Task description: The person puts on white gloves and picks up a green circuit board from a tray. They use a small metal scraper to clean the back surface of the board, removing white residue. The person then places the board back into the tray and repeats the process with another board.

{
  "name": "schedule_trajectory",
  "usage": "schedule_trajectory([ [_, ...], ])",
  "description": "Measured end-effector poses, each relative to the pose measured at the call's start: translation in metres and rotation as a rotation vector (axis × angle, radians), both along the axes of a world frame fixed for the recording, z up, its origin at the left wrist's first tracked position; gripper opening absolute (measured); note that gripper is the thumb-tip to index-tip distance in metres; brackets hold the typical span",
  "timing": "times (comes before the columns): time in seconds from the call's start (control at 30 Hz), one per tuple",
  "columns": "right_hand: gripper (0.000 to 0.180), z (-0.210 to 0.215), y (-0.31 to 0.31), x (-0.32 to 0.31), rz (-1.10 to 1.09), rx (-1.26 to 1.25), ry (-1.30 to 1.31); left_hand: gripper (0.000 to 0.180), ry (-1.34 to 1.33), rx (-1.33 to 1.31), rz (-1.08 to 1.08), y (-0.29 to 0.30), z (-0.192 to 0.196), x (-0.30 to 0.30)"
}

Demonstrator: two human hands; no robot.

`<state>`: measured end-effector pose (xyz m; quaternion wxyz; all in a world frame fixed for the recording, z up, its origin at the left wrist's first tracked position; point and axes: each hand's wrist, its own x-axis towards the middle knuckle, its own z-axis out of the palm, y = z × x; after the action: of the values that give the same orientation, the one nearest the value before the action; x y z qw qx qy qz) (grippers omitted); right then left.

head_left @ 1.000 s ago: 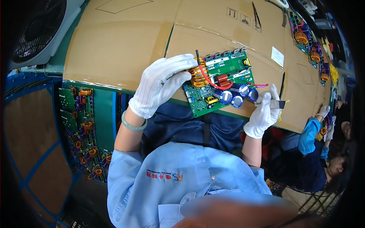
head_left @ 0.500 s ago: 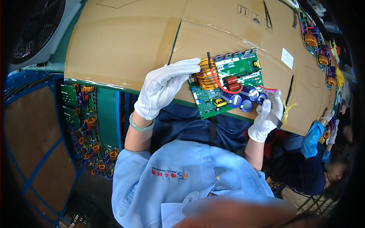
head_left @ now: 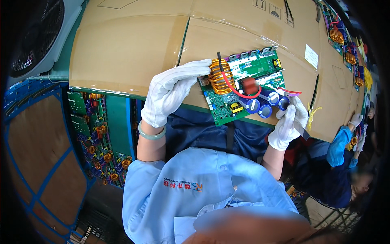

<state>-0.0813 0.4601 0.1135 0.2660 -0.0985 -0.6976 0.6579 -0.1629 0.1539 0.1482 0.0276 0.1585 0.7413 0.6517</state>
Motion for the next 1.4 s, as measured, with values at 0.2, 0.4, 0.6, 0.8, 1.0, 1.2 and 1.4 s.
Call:
schedule_trajectory([
  [0.2,0.024,0.001,-0.002,-0.001,-0.035,0.009,-0.023,0.024,-0.055,0.021,-0.004,-0.002,-0.003,0.002],
  [0.4,0.022,-0.006,0.005,-0.005,0.029,-0.023,0.109,0.021,0.132,-0.135,0.063,0.001,-0.006,0.004],
  [0.6,0.023,-0.014,0.019,-0.007,0.018,-0.079,0.177,0.027,0.751,-0.591,0.008,0.021,0.01,-0.007],
  [0.8,0.024,-0.012,0.017,-0.006,0.03,-0.11,0.181,0.045,0.752,-0.935,-0.247,0.041,0.031,-0.013],
  [1.0,0.027,-0.003,0.012,-0.009,0.034,-0.161,0.143,0.028,0.667,-1.045,-0.371,0.05,0.035,-0.029],
  [1.2,0.031,0.003,0.015,-0.014,-0.078,-0.337,0.172,0.028,0.477,-0.656,-0.317,0.041,0.025,-0.043],
  [1.4,0.032,0.009,0.014,-0.02,0.028,-0.344,0.051,0.033,-0.68,0.551,-0.116,0.02,-0.005,-0.022],
])
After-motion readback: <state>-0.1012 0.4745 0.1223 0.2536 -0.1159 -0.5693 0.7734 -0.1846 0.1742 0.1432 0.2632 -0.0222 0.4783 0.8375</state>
